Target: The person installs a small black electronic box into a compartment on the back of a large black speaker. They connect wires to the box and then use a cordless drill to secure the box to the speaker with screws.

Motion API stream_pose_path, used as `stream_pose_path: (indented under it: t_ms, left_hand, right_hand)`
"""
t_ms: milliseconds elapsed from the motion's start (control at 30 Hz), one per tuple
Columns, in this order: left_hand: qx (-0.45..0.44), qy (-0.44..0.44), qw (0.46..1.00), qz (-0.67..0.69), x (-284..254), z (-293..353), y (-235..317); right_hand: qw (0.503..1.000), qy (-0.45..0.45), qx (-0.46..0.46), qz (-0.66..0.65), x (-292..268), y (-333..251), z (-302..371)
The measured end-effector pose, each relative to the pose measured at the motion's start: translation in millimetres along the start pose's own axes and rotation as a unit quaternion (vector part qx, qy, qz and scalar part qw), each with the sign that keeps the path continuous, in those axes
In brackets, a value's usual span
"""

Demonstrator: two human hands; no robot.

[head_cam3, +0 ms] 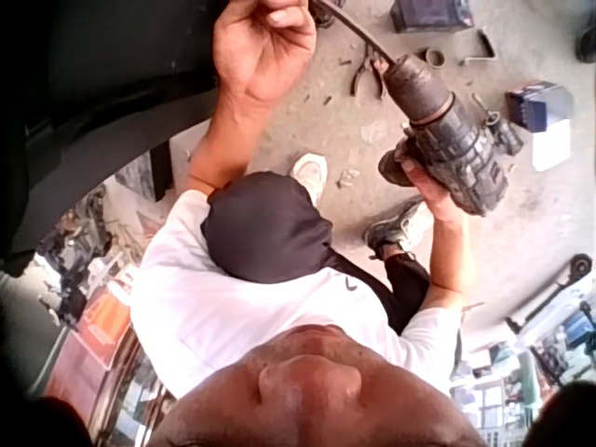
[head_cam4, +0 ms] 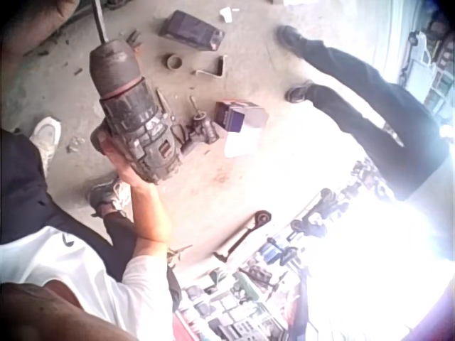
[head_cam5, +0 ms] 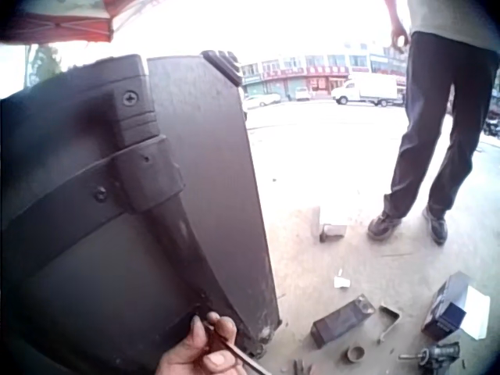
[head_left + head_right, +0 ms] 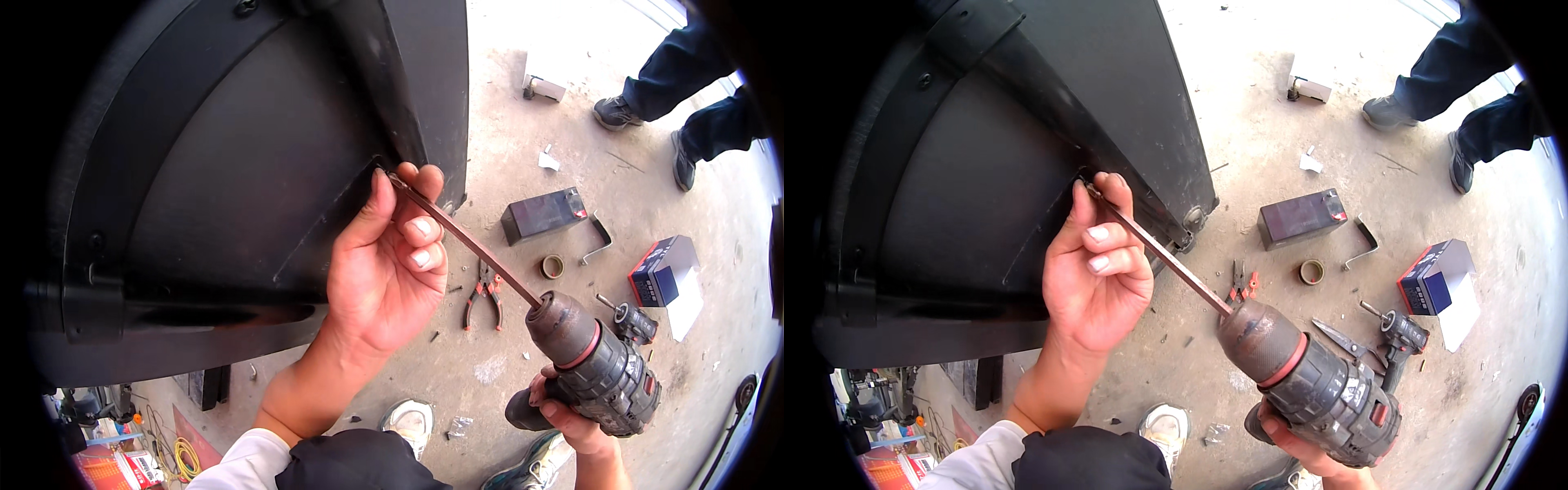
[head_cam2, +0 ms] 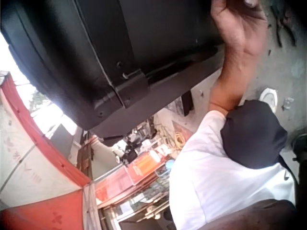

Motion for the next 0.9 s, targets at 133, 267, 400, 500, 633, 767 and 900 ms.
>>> stream_pose_path:
  t_ms: [133,267,400,500,633,767,900]
  left_hand:
    - [-0.022,-0.011,1.0,0.01,-4.1,-1.2,-2.4]
    - [-0.024,-0.015,1.0,0.003,-8.7,-2.5,-0.1]
    - [-0.024,0.019,0.999,-0.035,-9.6,-1.7,0.0]
    - [-0.07,0.023,0.995,-0.061,-6.0,0.1,-1.3]
    - [-0.07,0.032,0.994,-0.083,-1.9,3.5,0.2]
    - [-0.084,0.079,0.935,-0.336,-22.2,32.9,-9.3]
    - [-0.25,0.081,0.677,-0.687,-82.8,90.4,-14.7]
  right_hand:
    - [0.999,0.009,0.009,0.029,2.4,-3.6,0.2]
    - [0.999,0.01,0.009,0.044,1.2,2.9,-5.3]
    - [1.0,-0.003,0.01,0.021,5.0,-2.0,-6.8]
    - [1.0,0.009,0.006,0.026,5.0,-5.1,-5.6]
    - [0.924,0.044,-0.024,0.378,-3.3,-11.0,-1.5]
    - [0.879,0.026,-0.036,0.474,-11.1,-17.9,-3.6]
    - [0.919,0.03,-0.139,0.368,-4.3,-12.7,-11.0]
Point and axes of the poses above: each hand's wrist, its own z-axis away from the middle knuckle, its own x-axis out of the palm, y = z × x, the point moved 2 cm from there along -z, towards the middle knuckle, and after that the axes turned 11 degrees about -z, right-handed, at the moved point
